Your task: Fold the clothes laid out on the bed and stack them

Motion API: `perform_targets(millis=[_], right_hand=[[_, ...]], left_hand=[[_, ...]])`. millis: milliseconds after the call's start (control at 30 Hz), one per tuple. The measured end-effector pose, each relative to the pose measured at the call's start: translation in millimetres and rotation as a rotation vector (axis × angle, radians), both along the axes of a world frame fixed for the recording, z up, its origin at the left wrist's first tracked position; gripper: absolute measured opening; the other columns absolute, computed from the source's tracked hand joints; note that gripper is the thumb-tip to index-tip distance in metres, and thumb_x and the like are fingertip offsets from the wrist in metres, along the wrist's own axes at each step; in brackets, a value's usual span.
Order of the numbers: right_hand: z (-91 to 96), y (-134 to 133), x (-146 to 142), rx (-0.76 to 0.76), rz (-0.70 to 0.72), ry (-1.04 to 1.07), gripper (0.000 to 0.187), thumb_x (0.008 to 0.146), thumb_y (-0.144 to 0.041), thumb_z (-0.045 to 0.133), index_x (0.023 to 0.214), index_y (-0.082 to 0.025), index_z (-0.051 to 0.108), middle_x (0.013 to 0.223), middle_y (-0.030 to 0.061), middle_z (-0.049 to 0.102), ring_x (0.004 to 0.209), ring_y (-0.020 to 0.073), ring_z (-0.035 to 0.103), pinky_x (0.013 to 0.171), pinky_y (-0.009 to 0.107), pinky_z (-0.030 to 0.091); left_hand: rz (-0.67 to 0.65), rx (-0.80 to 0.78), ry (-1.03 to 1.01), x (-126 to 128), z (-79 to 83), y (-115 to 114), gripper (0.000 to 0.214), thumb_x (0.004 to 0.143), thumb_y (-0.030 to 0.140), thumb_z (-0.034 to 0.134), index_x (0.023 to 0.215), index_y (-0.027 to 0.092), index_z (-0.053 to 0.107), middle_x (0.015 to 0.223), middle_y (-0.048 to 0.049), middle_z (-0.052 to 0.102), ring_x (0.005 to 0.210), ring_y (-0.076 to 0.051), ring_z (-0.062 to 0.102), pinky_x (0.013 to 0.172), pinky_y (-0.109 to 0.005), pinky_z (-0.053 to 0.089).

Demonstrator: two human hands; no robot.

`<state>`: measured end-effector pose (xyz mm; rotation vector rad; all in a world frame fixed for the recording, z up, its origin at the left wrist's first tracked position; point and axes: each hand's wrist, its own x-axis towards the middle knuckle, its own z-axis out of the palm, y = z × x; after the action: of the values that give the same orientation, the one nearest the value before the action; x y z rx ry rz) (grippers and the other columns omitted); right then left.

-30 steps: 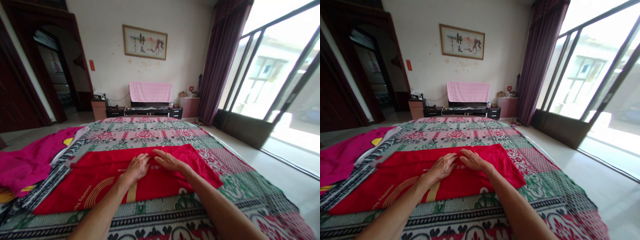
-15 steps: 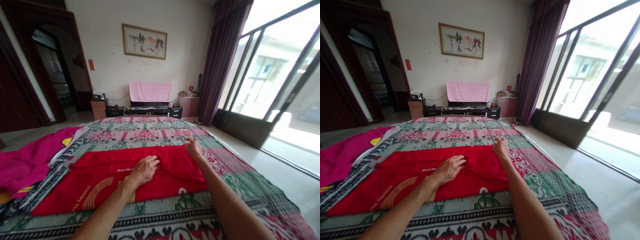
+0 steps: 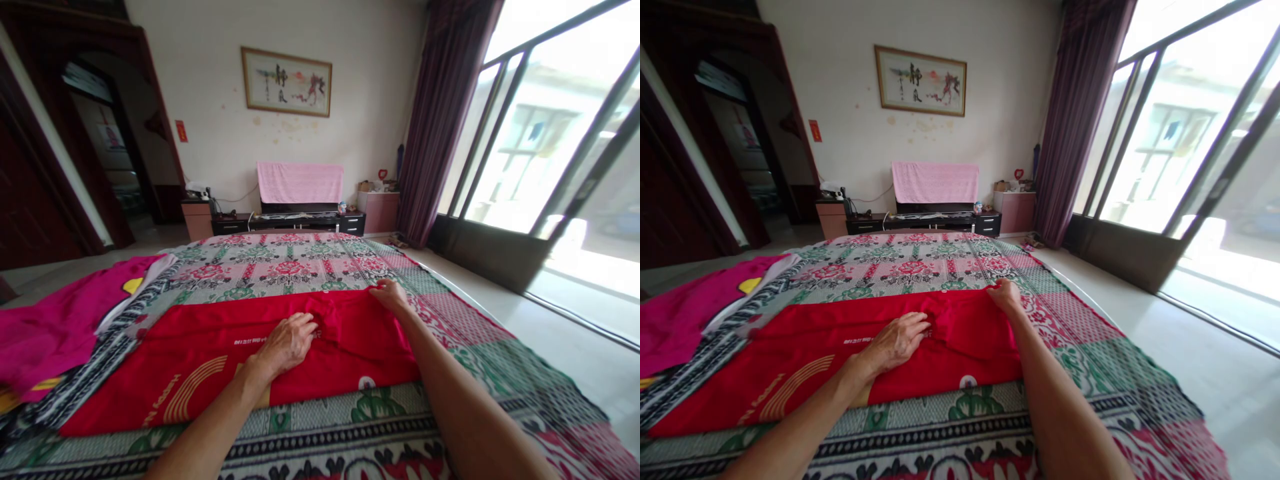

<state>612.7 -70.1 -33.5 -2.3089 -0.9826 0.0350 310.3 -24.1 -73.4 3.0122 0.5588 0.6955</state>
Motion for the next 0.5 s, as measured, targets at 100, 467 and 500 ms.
perform_targets(millis=[100,467,500], right_hand=[[1.6,-2.4,-2.0,0.036,-0.022,0.144,0.042,0.07,-0.019,0.055,0.108,-0.009,0.068,0.07,0.0057,0.067,0.063,0.0154,0.061,0.058,0.022,0.045],[8.6,-7.9,4.2,-0.057,0.002,0.062,0.034,0.069,-0.022,0.06,0.1,-0.018,0.072,0.067,0.0027,0.066,0.066,0.015,0.061,0.06,0.021,0.045],[9.0,-8.6,4.6,-0.099,0.0,0.02,0.031,0.068,-0.019,0.06,0.095,-0.019,0.074,0.073,0.0044,0.068,0.073,0.0166,0.063,0.064,0.022,0.046]], left_hand=[[0.018,-0.006,-0.011,0.0,-0.4,-0.9,0.03,0.087,0.018,0.042,0.106,0.017,0.066,0.12,-0.0106,0.063,0.111,-0.021,0.057,0.101,-0.038,0.045],[0.028,-0.03,-0.015,-0.9,-2.8,-0.1,0.031,0.088,0.02,0.044,0.11,0.018,0.066,0.124,-0.0111,0.061,0.115,-0.022,0.056,0.103,-0.04,0.043],[0.028,-0.03,-0.014,-0.9,-2.8,-0.2,0.031,0.088,0.02,0.044,0.11,0.018,0.066,0.124,-0.0111,0.061,0.115,-0.022,0.056,0.103,-0.04,0.043]])
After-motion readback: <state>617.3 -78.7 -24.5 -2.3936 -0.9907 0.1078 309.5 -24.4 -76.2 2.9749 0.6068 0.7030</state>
